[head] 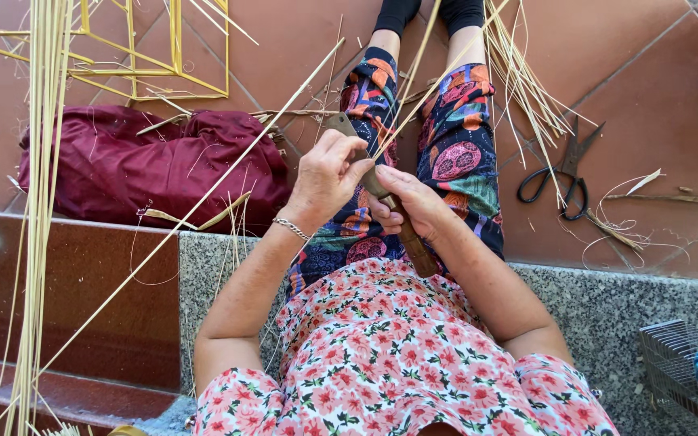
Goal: The person sits on the floor and uses a knife to shave thin strips from bamboo rods. They hold the rod in one hand and the knife in the other, repeatedly scraping the surface to create fine fibers. The person occasionally adjusts the rod and discards the shaved material onto the floor.
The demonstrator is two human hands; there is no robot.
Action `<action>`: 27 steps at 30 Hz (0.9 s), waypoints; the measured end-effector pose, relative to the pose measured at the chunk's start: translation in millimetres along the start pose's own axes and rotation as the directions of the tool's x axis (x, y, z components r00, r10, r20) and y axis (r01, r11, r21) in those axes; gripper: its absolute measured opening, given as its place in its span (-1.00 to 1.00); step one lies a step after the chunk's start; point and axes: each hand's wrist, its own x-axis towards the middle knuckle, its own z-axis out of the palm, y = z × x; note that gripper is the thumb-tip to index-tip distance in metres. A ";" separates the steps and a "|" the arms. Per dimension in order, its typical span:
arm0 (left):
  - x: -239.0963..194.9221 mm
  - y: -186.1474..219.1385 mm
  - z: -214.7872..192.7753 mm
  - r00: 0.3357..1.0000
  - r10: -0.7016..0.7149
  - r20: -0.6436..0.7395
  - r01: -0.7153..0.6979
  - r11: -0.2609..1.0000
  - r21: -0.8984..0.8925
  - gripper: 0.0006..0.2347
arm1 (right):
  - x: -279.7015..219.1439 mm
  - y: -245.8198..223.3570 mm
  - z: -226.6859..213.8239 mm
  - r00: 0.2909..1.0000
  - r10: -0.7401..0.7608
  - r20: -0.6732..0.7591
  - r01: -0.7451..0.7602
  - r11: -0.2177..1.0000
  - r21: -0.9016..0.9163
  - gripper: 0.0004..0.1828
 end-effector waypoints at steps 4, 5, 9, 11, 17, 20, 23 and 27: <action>1.1 -7.7 8.3 0.992 0.112 -0.058 -0.107 0.991 0.086 -0.82 | 0.4 3.4 -3.8 0.999 0.024 -0.027 -0.024 1.000 -0.002 -0.69; 1.8 -8.9 9.2 0.985 0.159 -0.070 -0.150 0.982 0.118 -0.84 | 0.5 3.4 -4.3 0.999 0.031 -0.036 -0.031 1.000 0.002 -0.69; -0.1 -12.5 12.6 0.984 0.162 -0.070 -0.152 0.980 0.126 -0.89 | 1.0 -2.1 -4.7 1.000 0.011 -0.004 -0.011 0.999 0.034 -0.66; -4.1 -15.3 13.7 0.993 -0.116 0.009 0.116 0.982 -0.148 -0.92 | -0.9 -8.0 -5.1 1.000 -0.018 -0.023 0.019 0.998 0.053 -0.68; -17.5 -30.5 11.4 0.932 -0.286 0.222 0.356 0.610 -0.708 -0.95 | -5.7 -18.7 -4.1 0.998 -0.065 -0.009 0.066 0.994 0.083 -0.69; -21.5 -33.2 14.1 0.935 -0.297 0.193 0.338 0.584 -0.738 -0.95 | -2.8 -16.5 -0.6 0.990 -0.086 -0.113 0.085 0.996 -0.013 -0.70; -22.4 -31.1 15.1 0.935 -0.310 0.172 0.334 0.607 -0.721 -0.95 | 0.2 -13.6 -1.6 0.987 -0.108 -0.123 0.106 0.994 -0.024 -0.71; -21.0 -22.6 -1.2 0.931 -0.327 0.162 0.297 0.423 -0.856 -0.93 | 2.8 -16.1 -11.9 0.989 -0.083 -0.122 0.082 0.997 -0.009 -0.66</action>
